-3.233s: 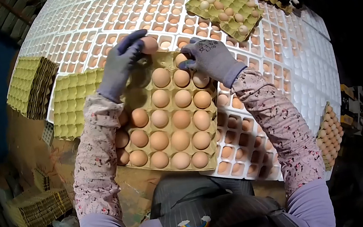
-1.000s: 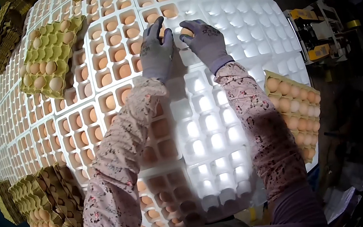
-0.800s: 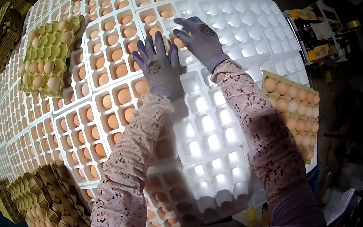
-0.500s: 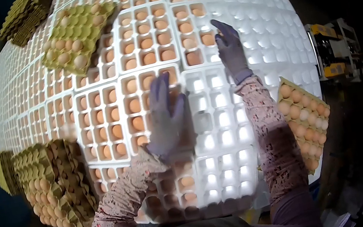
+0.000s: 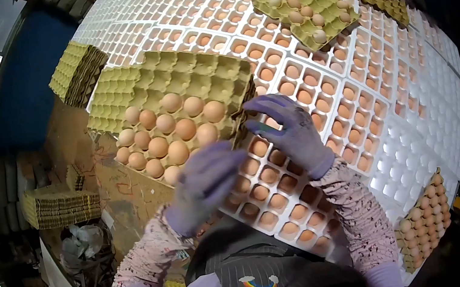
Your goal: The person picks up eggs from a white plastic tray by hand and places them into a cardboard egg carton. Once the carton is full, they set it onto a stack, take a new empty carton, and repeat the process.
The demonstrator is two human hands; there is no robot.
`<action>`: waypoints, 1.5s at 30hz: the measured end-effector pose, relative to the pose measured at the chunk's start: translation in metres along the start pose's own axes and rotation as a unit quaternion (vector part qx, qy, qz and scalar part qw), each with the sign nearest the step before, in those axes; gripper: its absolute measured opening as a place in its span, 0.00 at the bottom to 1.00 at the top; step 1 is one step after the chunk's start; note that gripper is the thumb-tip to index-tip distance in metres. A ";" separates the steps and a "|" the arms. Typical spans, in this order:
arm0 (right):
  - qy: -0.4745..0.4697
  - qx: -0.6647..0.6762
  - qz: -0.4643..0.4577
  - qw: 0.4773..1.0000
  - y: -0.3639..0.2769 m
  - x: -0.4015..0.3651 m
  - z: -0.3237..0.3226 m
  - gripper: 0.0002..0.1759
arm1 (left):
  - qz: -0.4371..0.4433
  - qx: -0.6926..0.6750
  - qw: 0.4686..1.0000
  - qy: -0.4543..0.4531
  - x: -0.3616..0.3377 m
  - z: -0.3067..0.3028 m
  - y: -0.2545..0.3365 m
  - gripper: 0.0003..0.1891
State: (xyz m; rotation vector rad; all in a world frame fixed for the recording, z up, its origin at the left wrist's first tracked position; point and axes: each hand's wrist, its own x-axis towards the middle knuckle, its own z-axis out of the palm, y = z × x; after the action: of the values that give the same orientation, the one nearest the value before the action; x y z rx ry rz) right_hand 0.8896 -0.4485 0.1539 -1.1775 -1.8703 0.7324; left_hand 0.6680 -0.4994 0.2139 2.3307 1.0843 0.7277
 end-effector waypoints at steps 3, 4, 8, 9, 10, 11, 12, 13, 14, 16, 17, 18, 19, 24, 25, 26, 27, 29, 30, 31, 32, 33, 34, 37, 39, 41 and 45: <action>0.026 -0.181 -0.087 0.979 -0.004 0.035 0.051 0.22 | -0.135 -0.027 0.986 0.092 0.003 -0.059 -0.065 0.19; 0.025 -0.189 -0.082 0.978 -0.004 0.041 0.059 0.22 | -0.211 -0.071 0.974 0.050 0.013 -0.080 -0.073 0.22; 0.003 -0.233 -0.034 0.972 -0.031 0.051 0.055 0.18 | 0.016 0.133 0.989 -0.057 0.046 -0.088 -0.163 0.21; 0.035 -0.011 0.086 0.996 -0.044 0.055 0.049 0.16 | 0.093 0.160 0.979 -0.088 0.051 -0.085 -0.178 0.20; 0.069 0.213 0.200 0.954 -0.053 0.060 0.045 0.14 | 0.097 0.152 0.980 -0.088 0.056 -0.087 -0.186 0.20; 0.089 0.291 0.195 0.932 -0.058 0.065 0.043 0.14 | 0.109 0.135 0.978 -0.113 0.061 -0.089 -0.191 0.21; 0.109 0.368 0.187 0.904 -0.060 0.072 0.042 0.14 | 0.074 0.071 0.989 -0.104 0.059 -0.091 -0.193 0.19; 0.081 0.335 0.205 0.916 -0.061 0.081 0.045 0.16 | 0.041 0.005 0.995 -0.090 0.058 -0.094 -0.190 0.16; -0.018 0.163 0.230 0.959 -0.058 0.093 0.048 0.20 | 0.043 0.003 0.995 -0.091 0.058 -0.106 -0.187 0.16; -0.126 -0.212 0.168 0.954 -0.074 0.098 0.067 0.24 | -0.210 -0.416 0.884 0.032 0.052 -0.134 -0.192 0.14; -0.164 -0.296 0.135 0.931 -0.066 0.097 0.076 0.28 | -0.194 -0.447 0.873 0.029 0.045 -0.143 -0.206 0.14; -0.164 -0.303 0.143 0.928 -0.061 0.099 0.082 0.27 | -0.180 -0.477 0.860 0.027 0.037 -0.152 -0.221 0.15; -0.174 -0.296 0.154 0.926 -0.069 0.103 0.076 0.25 | -0.274 -0.279 0.918 -0.057 0.036 -0.168 -0.228 0.17; -0.038 0.386 0.299 0.872 -0.066 0.084 0.031 0.20 | -0.090 0.159 0.968 -0.173 0.008 -0.158 -0.219 0.23; -0.032 0.404 0.270 0.873 -0.071 0.078 0.028 0.19 | -0.094 0.118 0.974 -0.172 0.009 -0.161 -0.219 0.23; -0.027 0.422 0.241 0.873 -0.074 0.072 0.027 0.18 | -0.098 0.078 0.977 -0.170 0.010 -0.163 -0.221 0.24; -0.053 0.262 0.201 0.942 -0.073 0.068 0.030 0.18 | -0.045 0.089 0.988 -0.121 0.007 -0.160 -0.233 0.23; -0.114 -0.098 0.182 0.972 -0.082 0.062 0.047 0.18 | -0.182 -0.156 0.967 -0.085 0.016 -0.171 -0.208 0.20; -0.145 -0.288 0.192 0.927 -0.098 0.060 0.059 0.21 | -0.232 -0.261 0.935 -0.065 0.018 -0.174 -0.205 0.19; -0.182 -0.398 0.170 0.883 -0.102 0.058 0.072 0.25 | -0.185 -0.242 0.949 -0.082 0.021 -0.174 -0.201 0.16; -0.214 -0.437 0.181 0.855 -0.108 0.059 0.081 0.26 | -0.186 -0.241 0.949 -0.082 0.023 -0.171 -0.196 0.16; -0.214 -0.431 0.185 0.857 -0.110 0.060 0.083 0.24 | -0.095 -0.073 0.984 -0.129 0.026 -0.166 -0.191 0.16; -0.213 -0.424 0.189 0.860 -0.110 0.060 0.083 0.23 | 0.000 0.100 0.980 -0.170 0.029 -0.162 -0.189 0.16; -0.089 -0.315 0.137 0.935 -0.102 0.042 0.077 0.20 | 0.099 0.268 0.942 -0.177 0.031 -0.146 -0.179 0.16; 0.007 -0.164 0.170 0.972 -0.098 0.029 0.070 0.21 | 0.102 0.315 0.917 -0.223 0.038 -0.139 -0.185 0.16; 0.140 0.180 0.254 0.940 -0.091 0.009 0.056 0.23 | 0.092 0.273 0.938 -0.192 0.036 -0.142 -0.181 0.14; 0.212 0.460 0.286 0.813 -0.086 -0.044 0.042 0.38 | -0.181 -0.205 0.959 -0.072 0.030 -0.133 -0.156 0.19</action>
State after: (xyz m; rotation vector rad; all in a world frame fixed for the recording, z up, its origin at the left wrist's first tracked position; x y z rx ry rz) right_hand 0.8259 -0.5259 0.1868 -1.0812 -0.5777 1.3598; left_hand 0.5152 -0.3609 0.2274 1.7455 1.1284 0.5675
